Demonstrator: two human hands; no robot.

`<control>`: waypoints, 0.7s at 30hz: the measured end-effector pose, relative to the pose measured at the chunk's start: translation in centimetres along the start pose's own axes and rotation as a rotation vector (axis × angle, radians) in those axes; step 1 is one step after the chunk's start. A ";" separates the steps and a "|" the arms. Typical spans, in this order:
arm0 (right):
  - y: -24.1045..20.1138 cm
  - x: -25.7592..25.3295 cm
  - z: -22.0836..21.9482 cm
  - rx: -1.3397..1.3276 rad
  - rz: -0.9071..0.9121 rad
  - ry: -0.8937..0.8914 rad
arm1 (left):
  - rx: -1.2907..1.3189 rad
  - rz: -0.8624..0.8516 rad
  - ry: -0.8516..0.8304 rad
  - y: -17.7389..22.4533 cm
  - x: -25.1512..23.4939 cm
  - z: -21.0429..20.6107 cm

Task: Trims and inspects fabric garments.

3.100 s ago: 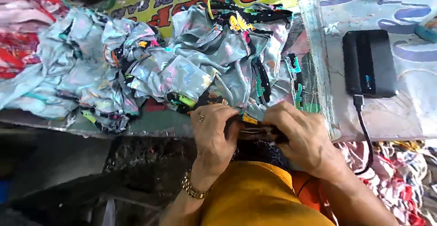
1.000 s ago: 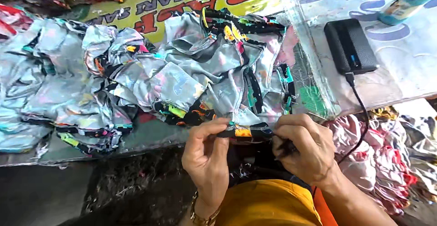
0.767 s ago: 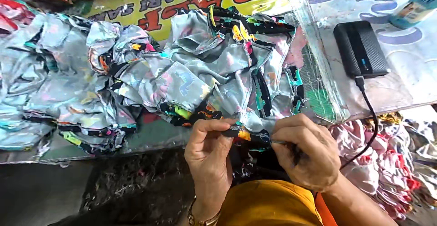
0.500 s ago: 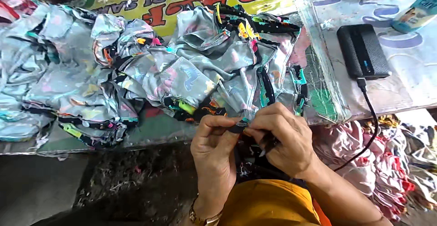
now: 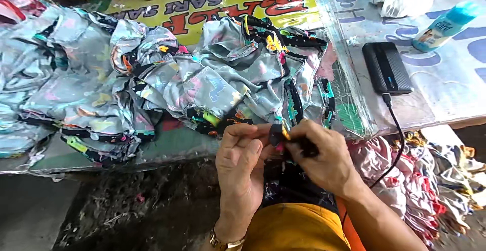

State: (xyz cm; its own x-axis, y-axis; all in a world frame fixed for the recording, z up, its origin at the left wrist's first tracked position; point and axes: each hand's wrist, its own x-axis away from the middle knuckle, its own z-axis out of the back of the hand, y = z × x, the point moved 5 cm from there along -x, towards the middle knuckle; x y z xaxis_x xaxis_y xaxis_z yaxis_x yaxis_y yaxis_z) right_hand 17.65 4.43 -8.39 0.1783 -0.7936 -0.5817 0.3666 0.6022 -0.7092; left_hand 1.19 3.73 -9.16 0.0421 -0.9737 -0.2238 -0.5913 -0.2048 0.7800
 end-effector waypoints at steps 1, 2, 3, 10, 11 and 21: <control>0.3 -0.3 0.7 -0.112 -0.049 0.007 | -0.085 -0.047 -0.040 0.3 0.1 -0.1; 0.7 -0.5 1.6 -0.245 -0.115 0.025 | -0.231 -0.119 -0.067 0.7 0.4 -0.1; 1.4 -0.7 2.3 -0.368 -0.201 0.055 | -0.426 -0.225 -0.085 1.0 0.8 -0.2; 3.2 -2.5 2.6 -0.780 -0.510 0.081 | -1.468 -0.751 -0.167 0.2 0.1 -2.9; 3.0 -2.6 2.4 -0.778 -0.510 0.079 | -1.488 -0.726 -0.181 0.2 -0.8 -3.3; 2.6 -1.9 1.9 -0.774 -0.433 0.051 | -1.149 -0.780 -0.390 1.0 0.6 -6.0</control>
State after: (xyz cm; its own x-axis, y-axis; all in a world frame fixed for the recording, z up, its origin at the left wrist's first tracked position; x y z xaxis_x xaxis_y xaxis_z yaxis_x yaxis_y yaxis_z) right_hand 20.03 7.31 -8.39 0.1191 -0.9716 -0.2043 -0.3307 0.1552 -0.9309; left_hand 5.47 2.30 -4.98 -0.2838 -0.5276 -0.8007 0.4505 -0.8105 0.3744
